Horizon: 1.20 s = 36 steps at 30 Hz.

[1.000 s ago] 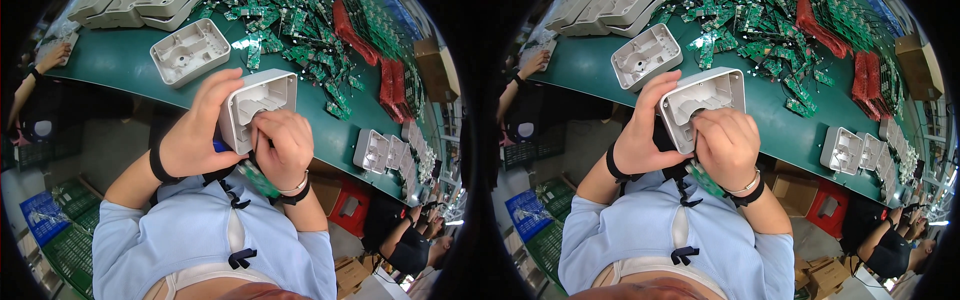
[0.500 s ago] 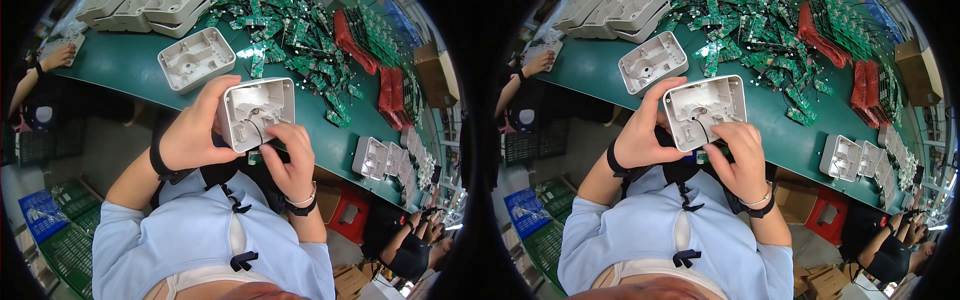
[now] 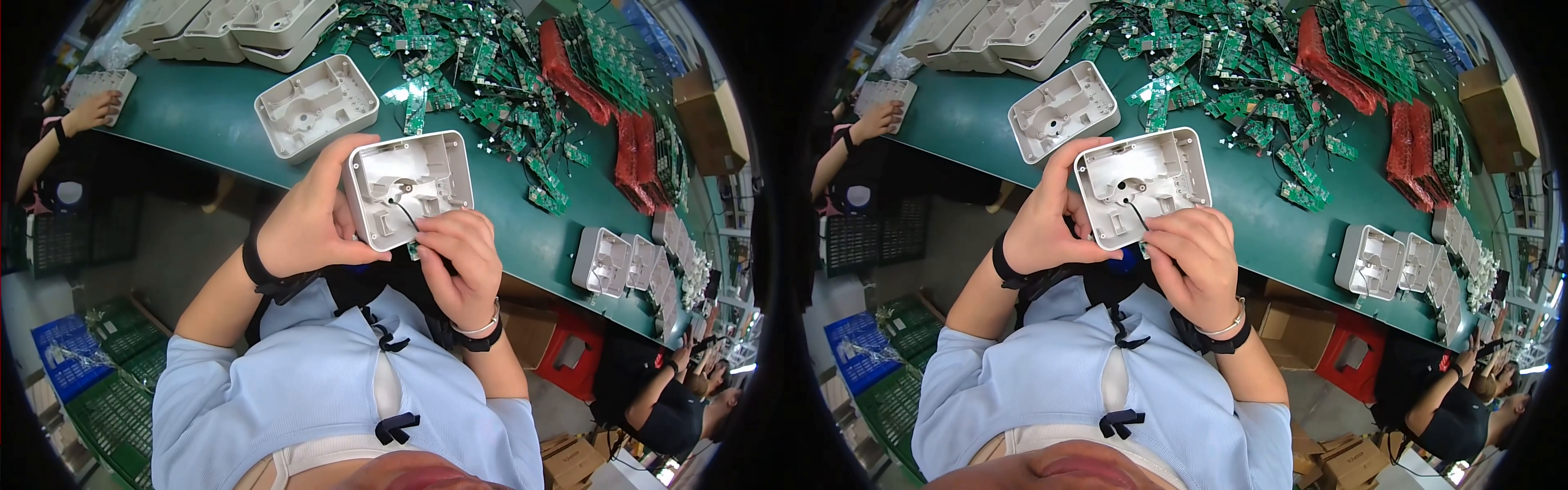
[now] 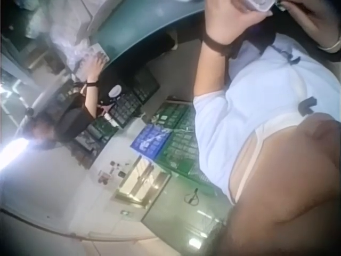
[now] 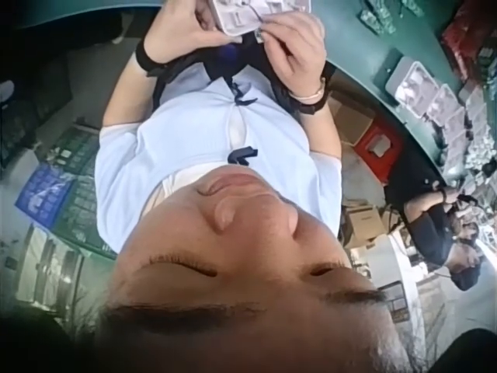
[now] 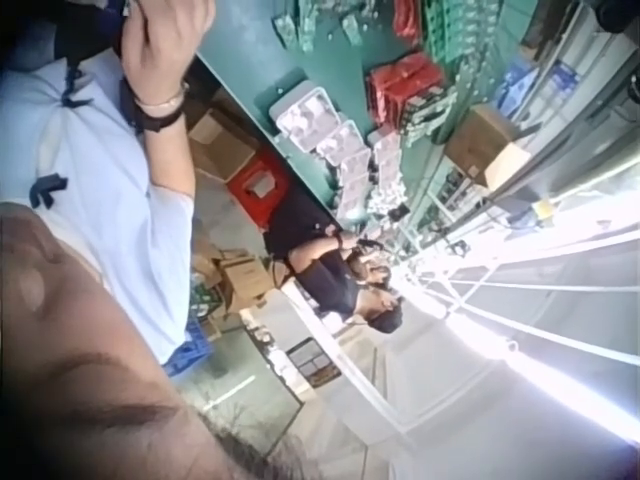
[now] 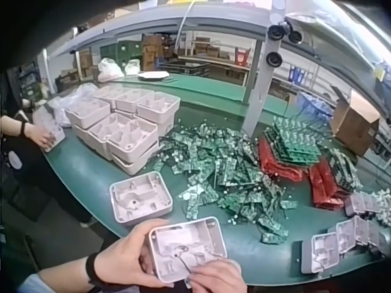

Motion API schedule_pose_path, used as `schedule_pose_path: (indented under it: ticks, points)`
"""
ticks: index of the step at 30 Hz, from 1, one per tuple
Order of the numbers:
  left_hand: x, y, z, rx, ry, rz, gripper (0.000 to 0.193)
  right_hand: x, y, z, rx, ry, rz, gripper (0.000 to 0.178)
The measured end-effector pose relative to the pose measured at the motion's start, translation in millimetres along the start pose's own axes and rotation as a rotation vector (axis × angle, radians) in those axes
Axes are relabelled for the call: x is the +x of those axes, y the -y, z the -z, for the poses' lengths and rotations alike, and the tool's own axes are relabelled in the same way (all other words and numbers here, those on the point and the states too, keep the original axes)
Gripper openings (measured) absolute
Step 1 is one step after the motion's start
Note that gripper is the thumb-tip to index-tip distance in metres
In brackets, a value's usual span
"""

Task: The person picks up a circuit board and a plastic housing, threads the board's wires through a hole in the housing, and presses the board into its internal slot before placing the unit on the table.

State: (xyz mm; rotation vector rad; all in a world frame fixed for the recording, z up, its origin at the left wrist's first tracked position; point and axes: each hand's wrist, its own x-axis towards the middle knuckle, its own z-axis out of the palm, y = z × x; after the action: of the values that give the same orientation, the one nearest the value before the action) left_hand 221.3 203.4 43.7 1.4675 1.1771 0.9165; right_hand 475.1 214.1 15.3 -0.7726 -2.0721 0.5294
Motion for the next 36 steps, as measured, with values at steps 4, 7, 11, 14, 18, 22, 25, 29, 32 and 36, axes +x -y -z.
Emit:
schedule_pose_path:
  ticks: [4,7,11,14,18,22,25,29,32,36]
  points:
    - [0,5,1,-0.023,0.002,0.008,0.116,9,4,0,0.009,0.002,-0.079,0.024]
    - [0,9,0,-0.051,-0.001,-0.006,0.116,18,5,3,-0.051,0.019,-0.106,0.024]
    - [1,18,-2,-0.1,-0.01,-0.067,0.116,20,-6,10,-0.069,0.109,-0.001,0.026]
    - [-4,17,-3,-0.099,-0.018,-0.093,0.117,21,-9,9,-0.006,0.146,0.147,0.026]
    - [1,3,-7,-0.047,0.088,-0.096,0.12,4,6,26,-0.035,0.141,0.093,0.023]
    - [20,-25,-15,0.211,0.341,-0.06,0.096,-24,25,64,-0.153,0.152,0.008,0.022]
    - [59,-33,-18,0.677,0.302,-0.49,0.059,-41,25,94,-0.284,0.136,-0.058,0.02]
    - [109,-51,-56,0.837,0.262,-0.609,0.027,-58,18,117,-0.397,0.096,-0.144,0.019]
    - [141,-35,-86,1.16,0.126,-0.872,0.023,-63,13,127,-0.434,0.079,-0.174,0.017]
    - [175,-20,-104,1.246,0.206,-0.92,0.022,-66,6,135,-0.454,0.052,-0.18,0.015]
